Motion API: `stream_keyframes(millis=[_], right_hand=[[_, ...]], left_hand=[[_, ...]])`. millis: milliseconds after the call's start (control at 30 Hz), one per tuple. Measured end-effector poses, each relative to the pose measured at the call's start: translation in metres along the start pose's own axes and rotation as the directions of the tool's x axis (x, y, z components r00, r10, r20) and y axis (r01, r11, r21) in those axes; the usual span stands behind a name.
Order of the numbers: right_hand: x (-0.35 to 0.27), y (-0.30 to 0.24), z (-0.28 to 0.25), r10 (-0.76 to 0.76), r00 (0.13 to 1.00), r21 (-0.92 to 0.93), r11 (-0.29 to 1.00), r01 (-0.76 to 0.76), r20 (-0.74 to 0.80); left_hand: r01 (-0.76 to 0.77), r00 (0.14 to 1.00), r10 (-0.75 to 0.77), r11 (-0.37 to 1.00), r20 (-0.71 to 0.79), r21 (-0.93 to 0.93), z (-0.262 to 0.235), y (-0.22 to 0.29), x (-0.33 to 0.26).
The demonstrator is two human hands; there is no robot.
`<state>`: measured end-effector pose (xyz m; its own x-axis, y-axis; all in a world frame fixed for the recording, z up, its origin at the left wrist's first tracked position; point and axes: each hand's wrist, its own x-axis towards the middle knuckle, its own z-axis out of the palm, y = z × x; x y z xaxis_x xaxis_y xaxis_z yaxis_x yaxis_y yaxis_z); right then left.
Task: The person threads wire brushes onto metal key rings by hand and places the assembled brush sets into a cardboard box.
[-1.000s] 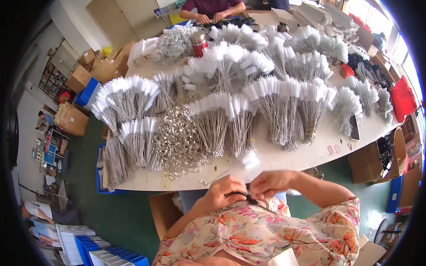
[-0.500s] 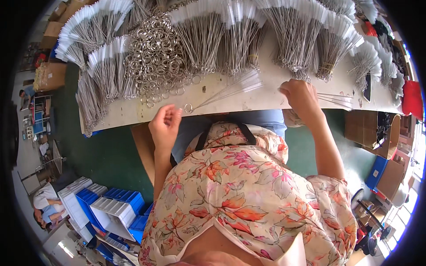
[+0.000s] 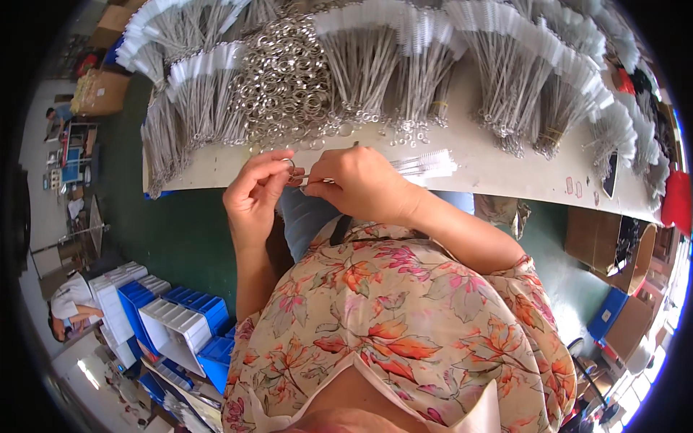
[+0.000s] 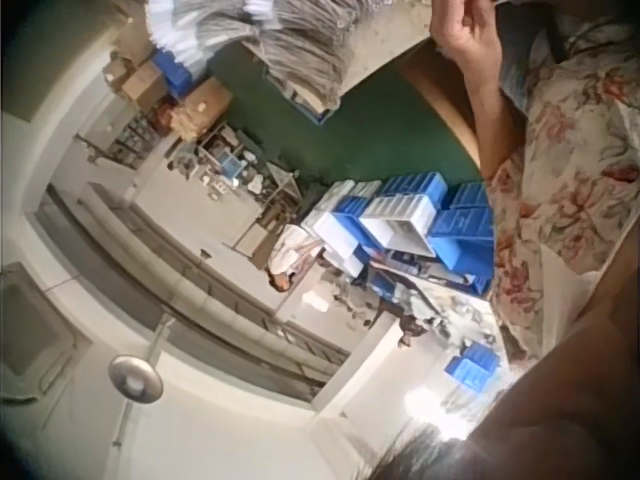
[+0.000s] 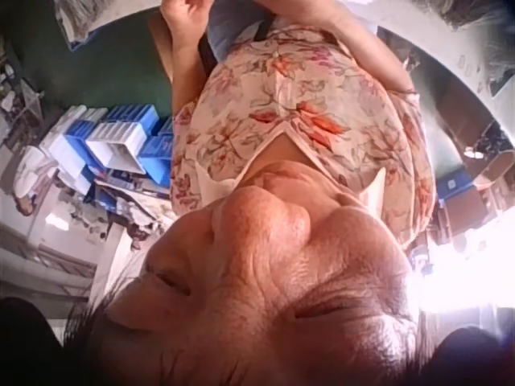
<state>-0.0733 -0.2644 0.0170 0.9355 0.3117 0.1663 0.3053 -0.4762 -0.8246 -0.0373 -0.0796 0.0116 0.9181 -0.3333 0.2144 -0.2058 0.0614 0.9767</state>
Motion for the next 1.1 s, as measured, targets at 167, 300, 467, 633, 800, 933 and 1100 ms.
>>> stream_keyframes(millis=[167,300,467,633,800,933,1100], right_hand=[[0.014,-0.029,-0.028,0.185,0.924,0.390,0.865,-0.314,0.334],[0.013,-0.032,-0.027,0.119,0.907,0.525,0.781,-0.337,0.404],[0.010,-0.039,-0.023,0.012,0.939,0.661,0.707,-0.252,0.344],[0.010,-0.070,-0.028,0.063,0.983,0.789,0.588,-0.178,0.175],[0.013,-0.085,-0.017,0.017,0.995,0.790,0.607,-0.086,0.095],[0.019,-0.084,-0.014,0.004,0.993,0.760,0.643,-0.092,0.117],[0.033,-0.079,-0.012,-0.097,0.963,0.667,0.738,-0.099,0.251]], left_hand=[[-0.166,0.958,0.154,0.986,0.241,0.030,-0.024,0.037,0.009],[-0.257,0.930,0.217,0.961,0.297,0.105,-0.027,0.052,0.006],[-0.283,0.953,0.273,0.957,0.129,0.065,-0.013,0.068,-0.016],[-0.527,0.830,0.554,0.750,0.056,0.399,-0.005,0.084,-0.026],[-0.537,0.801,0.598,0.692,0.033,0.483,-0.009,0.087,-0.032],[-0.505,0.826,0.562,0.696,0.051,0.509,-0.017,0.091,-0.033],[-0.490,0.853,0.516,0.735,0.082,0.469,-0.032,0.096,-0.027]])
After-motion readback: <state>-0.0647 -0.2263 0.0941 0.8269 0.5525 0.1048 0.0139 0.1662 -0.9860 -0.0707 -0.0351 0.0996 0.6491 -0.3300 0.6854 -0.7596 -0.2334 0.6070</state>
